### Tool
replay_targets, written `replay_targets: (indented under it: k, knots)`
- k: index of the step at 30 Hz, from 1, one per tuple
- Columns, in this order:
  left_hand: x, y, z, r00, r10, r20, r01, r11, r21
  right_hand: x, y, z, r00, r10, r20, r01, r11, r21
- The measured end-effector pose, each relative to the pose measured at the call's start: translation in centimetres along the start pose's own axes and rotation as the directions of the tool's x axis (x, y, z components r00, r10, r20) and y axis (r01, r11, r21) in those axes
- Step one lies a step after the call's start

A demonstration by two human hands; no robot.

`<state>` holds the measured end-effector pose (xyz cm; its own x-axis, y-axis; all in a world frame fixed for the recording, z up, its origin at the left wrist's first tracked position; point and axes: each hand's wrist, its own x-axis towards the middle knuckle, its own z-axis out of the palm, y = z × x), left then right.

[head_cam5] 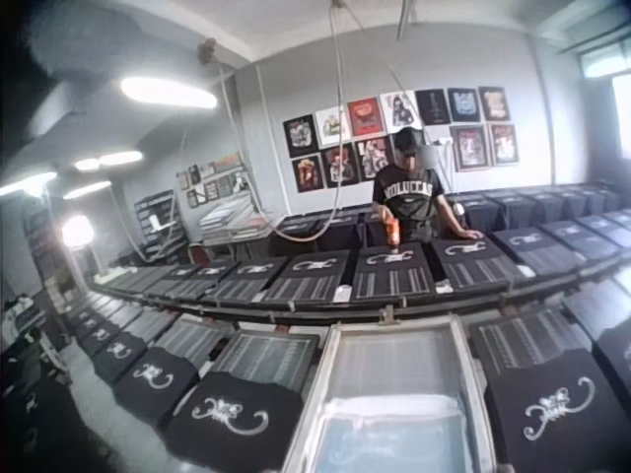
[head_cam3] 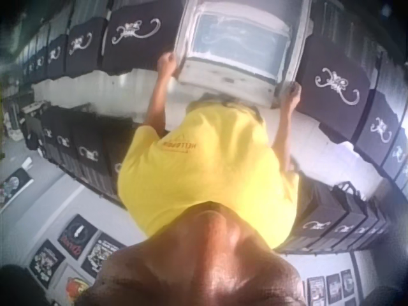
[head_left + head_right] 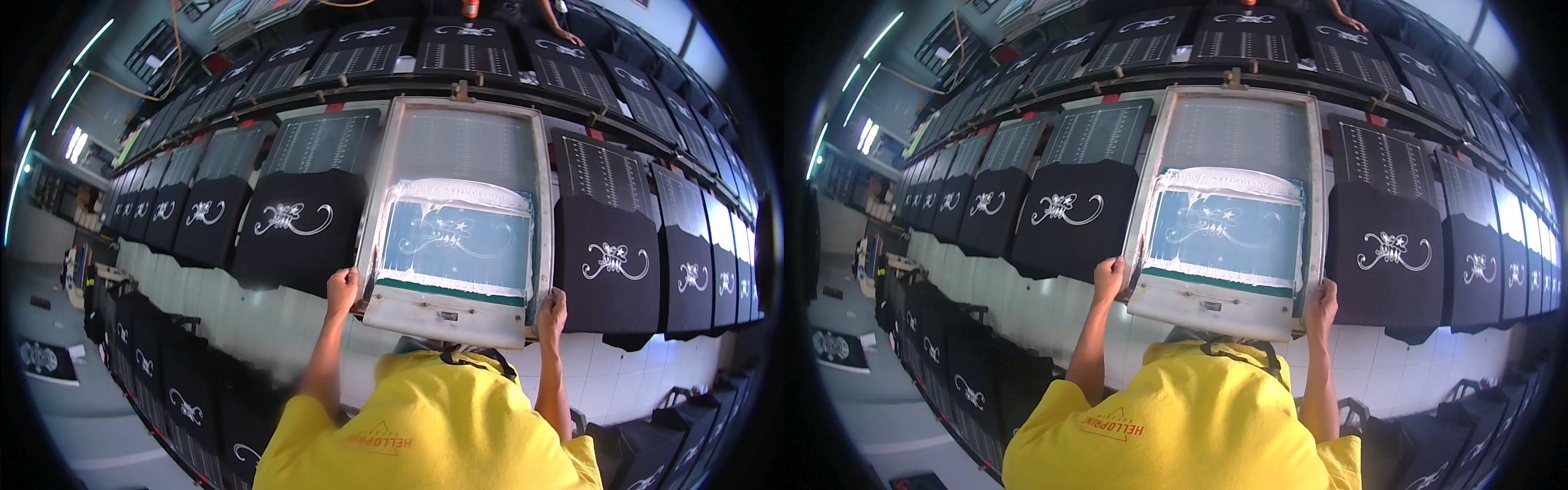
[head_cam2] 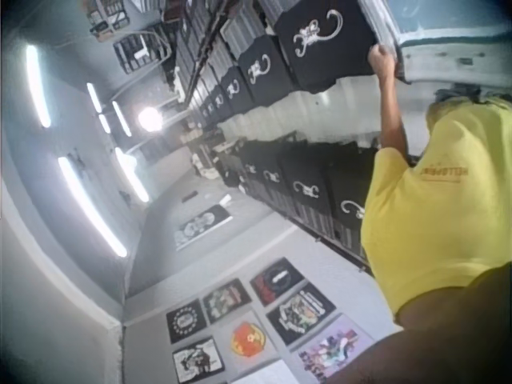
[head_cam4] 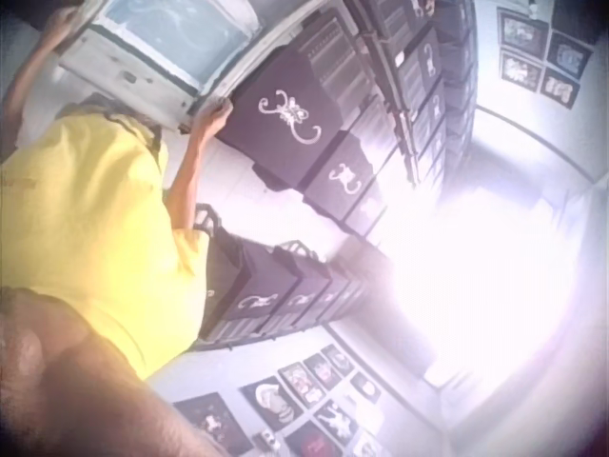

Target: The person performs screen printing on black fabric by lowering the screen frame, applying white ink across the mesh with a squeegee, and then raising the frame to reveal the printed design.

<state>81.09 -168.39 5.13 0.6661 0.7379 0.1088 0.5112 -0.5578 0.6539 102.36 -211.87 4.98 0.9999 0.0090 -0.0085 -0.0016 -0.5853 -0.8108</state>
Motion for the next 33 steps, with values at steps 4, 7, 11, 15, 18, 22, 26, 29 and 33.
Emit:
replay_targets:
  k: [4, 7, 11, 15, 18, 22, 26, 29, 33]
  knots:
    - [0.9, -1.4, 0.1, 0.998, -0.031, 0.061, 0.031, 1.0, -0.003, 0.9, -0.4, 1.0, 0.996, -0.028, -0.086, 0.024, 0.999, -0.044]
    - [1.2, -1.5, -0.1, 0.988, -0.094, 0.125, 0.11, 0.985, -0.13, 2.0, 0.8, 1.2, 0.999, -0.008, -0.054, 0.008, 1.0, 0.011]
    - [0.8, -0.6, -0.4, 0.973, -0.203, 0.109, 0.227, 0.922, -0.314, 1.9, 0.8, 1.0, 0.997, 0.01, -0.079, -0.005, 0.998, 0.064]
    - [0.7, 0.7, -0.9, 0.943, -0.3, 0.143, 0.332, 0.855, -0.399, 2.3, 2.5, 0.3, 0.992, 0.058, -0.111, -0.039, 0.986, 0.163]
    - [-0.1, 1.1, -1.1, 0.938, -0.331, 0.105, 0.343, 0.836, -0.428, 2.2, 2.1, -0.7, 0.992, 0.018, -0.128, -0.004, 0.994, 0.108]
    - [-1.6, 4.3, -1.2, 0.967, -0.235, 0.1, 0.254, 0.859, -0.445, 2.7, 0.8, -4.6, 0.989, 0.002, -0.151, 0.024, 0.984, 0.175]
    - [-4.7, 10.7, 2.8, 0.977, -0.213, 0.023, 0.197, 0.853, -0.484, 5.3, 3.2, -10.4, 0.984, -0.013, -0.18, 0.049, 0.979, 0.2]
    - [-7.5, 14.2, 7.7, 0.984, -0.179, -0.005, 0.162, 0.903, -0.397, 8.0, 6.3, -16.1, 0.987, -0.012, -0.16, 0.049, 0.972, 0.229]
    - [-12.6, 20.8, 13.9, 0.979, -0.203, -0.002, 0.183, 0.889, -0.42, 11.3, 12.5, -23.7, 0.983, -0.024, -0.182, 0.069, 0.967, 0.246]
